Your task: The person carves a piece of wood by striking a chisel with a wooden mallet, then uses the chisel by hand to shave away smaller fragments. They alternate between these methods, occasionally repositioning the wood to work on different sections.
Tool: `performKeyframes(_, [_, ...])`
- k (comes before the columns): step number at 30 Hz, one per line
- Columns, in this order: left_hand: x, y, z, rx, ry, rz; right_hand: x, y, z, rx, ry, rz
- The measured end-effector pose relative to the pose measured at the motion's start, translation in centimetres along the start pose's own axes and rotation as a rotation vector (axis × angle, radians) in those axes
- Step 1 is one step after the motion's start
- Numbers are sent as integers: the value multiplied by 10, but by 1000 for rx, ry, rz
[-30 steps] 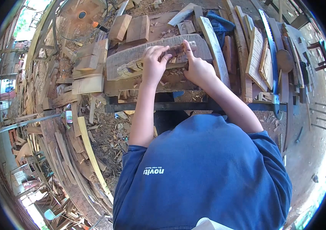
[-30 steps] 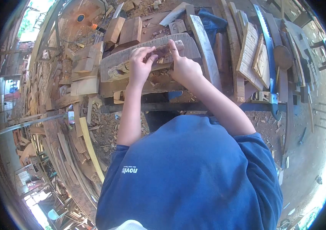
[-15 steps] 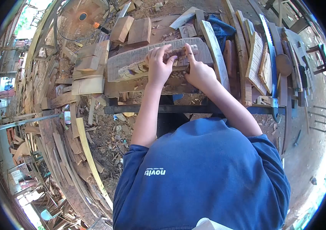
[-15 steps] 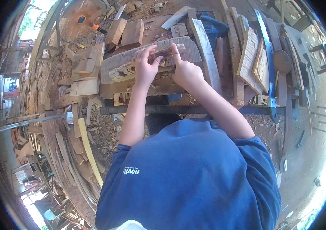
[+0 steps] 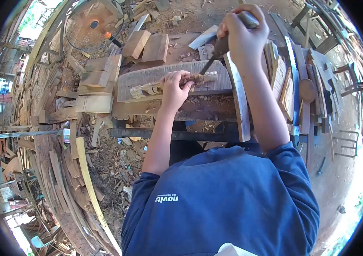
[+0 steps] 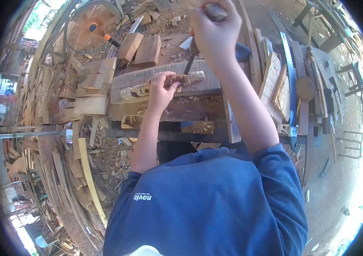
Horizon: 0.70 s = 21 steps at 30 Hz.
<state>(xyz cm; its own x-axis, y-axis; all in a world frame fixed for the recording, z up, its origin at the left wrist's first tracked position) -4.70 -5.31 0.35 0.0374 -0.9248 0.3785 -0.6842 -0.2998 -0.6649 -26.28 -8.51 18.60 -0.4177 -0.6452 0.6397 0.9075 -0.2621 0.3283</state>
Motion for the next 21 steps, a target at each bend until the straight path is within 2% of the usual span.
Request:
performKeyframes(3, [0,-4,-5,9,19,2,-5,20,-37,269,77,93])
performKeyframes(7, [2,0,-2,35,-2,74,-13,29,-50,258,115,139])
performKeyframes(21, [1,-1,-5,66,4,30,-8,58,-57,234,127,227])
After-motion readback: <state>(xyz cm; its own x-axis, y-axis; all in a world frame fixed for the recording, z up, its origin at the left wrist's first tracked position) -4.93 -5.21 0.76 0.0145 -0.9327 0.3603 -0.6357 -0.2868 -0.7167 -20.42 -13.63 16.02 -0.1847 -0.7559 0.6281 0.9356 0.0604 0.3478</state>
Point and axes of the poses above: each hand's wrist, its own x-axis towards the middle knuckle, its own y-axis out of the palm, z = x × y, the point moved 9 cm from there along x, towards the middle knuckle, and after that the axes turned 13 degrees about -y, right-handed, at the moved point
